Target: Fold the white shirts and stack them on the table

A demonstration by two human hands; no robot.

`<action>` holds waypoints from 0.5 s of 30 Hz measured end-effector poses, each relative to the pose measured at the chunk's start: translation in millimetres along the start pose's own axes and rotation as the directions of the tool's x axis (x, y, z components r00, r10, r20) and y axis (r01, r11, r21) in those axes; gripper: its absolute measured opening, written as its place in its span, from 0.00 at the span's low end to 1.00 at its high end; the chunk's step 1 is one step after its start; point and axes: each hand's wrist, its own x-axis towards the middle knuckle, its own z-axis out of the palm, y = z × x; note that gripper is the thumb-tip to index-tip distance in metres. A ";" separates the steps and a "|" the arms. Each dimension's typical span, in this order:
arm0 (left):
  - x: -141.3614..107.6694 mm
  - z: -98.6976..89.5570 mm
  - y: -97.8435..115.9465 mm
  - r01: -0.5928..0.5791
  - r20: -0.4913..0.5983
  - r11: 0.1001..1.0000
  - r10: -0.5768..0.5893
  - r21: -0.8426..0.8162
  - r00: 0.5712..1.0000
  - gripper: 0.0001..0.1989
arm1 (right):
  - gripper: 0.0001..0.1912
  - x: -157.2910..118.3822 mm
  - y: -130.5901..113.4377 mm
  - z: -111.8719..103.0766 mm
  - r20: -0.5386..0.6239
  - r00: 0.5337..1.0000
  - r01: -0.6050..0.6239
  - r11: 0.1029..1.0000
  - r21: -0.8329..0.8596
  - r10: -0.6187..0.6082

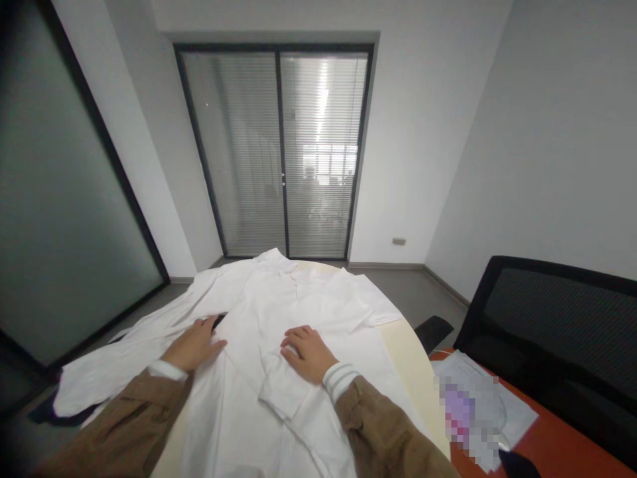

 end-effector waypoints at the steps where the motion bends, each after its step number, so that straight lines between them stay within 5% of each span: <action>1: 0.9 0.5 -4.5 0.046 0.028 0.999 -0.046 -0.008 0.999 0.33 | 0.14 -0.2 0.6 0.1 0.001 1.000 -0.002 1.000 0.003 0.002; 5: 7.0 6.7 -21.0 0.065 0.083 0.993 -0.057 -0.102 0.995 0.31 | 0.14 0.0 1.9 0.1 -0.001 1.000 0.000 1.000 0.013 0.000; 10: 15.2 6.4 -34.3 0.004 -0.036 0.959 -0.014 -0.283 0.999 0.26 | 0.14 -0.3 1.2 -1.0 0.006 1.000 0.008 1.000 0.023 -0.008; 15: 15.4 -1.5 -35.3 -0.026 -0.063 0.961 0.009 -0.274 0.998 0.24 | 0.15 -0.8 1.5 -1.2 0.012 1.000 0.019 1.000 0.023 -0.019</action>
